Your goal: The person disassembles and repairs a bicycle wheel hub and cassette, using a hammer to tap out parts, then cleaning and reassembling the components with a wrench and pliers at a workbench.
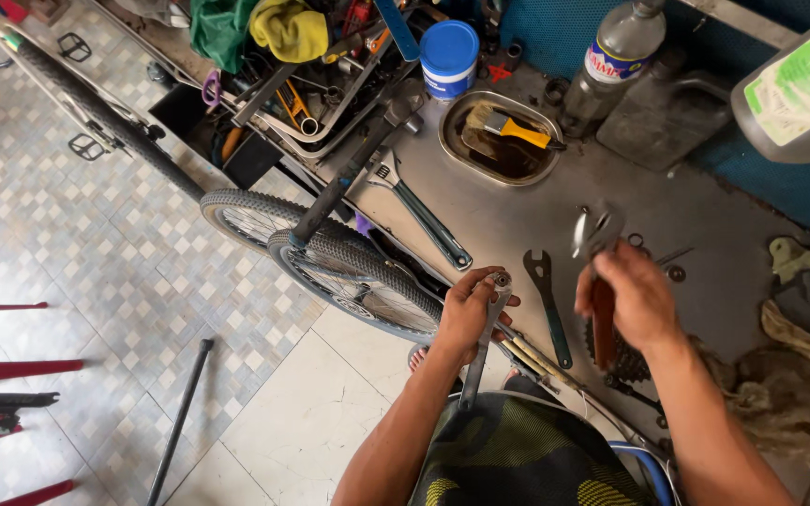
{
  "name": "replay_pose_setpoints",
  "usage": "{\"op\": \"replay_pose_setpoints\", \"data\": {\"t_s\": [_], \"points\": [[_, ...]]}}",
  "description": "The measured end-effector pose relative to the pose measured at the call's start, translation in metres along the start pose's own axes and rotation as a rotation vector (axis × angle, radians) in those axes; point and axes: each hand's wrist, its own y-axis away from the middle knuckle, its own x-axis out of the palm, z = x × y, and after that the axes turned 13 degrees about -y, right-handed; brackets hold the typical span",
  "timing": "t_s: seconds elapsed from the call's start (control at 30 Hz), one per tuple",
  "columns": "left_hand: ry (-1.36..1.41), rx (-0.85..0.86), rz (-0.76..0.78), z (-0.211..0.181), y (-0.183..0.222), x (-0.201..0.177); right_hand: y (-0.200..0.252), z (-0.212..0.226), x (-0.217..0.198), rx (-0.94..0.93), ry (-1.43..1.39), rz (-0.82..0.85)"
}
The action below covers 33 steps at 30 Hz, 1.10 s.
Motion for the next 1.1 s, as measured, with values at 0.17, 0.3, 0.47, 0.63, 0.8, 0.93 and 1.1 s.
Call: {"op": "replay_pose_setpoints", "data": {"t_s": [0.17, 0.3, 0.47, 0.63, 0.8, 0.93, 1.1], "points": [[-0.020, -0.014, -0.006, 0.006, -0.001, -0.001, 0.031, -0.033, 0.020, 0.373, 0.086, -0.087], [-0.072, 0.055, -0.038, 0.009, 0.001, 0.001, 0.030, -0.062, 0.038, 0.417, 0.349, -0.129], [-0.295, 0.207, -0.100, 0.008, 0.007, 0.001, 0.026, -0.056, 0.056, 0.292, 0.597, -0.130], [-0.240, 0.163, -0.078, 0.009, 0.001, -0.003, 0.028, -0.048, 0.061, 0.372, 0.326, -0.108], [-0.237, 0.222, -0.025, 0.013, -0.005, -0.010, 0.019, -0.055, 0.059, 0.384, 0.367, -0.163], [-0.189, 0.196, 0.024, 0.012, -0.006, -0.013, 0.021, -0.057, 0.056, 0.386, 0.207, -0.147], [-0.192, 0.178, 0.020, 0.013, -0.005, -0.012, 0.019, -0.055, 0.060, 0.383, 0.226, -0.118]]}}
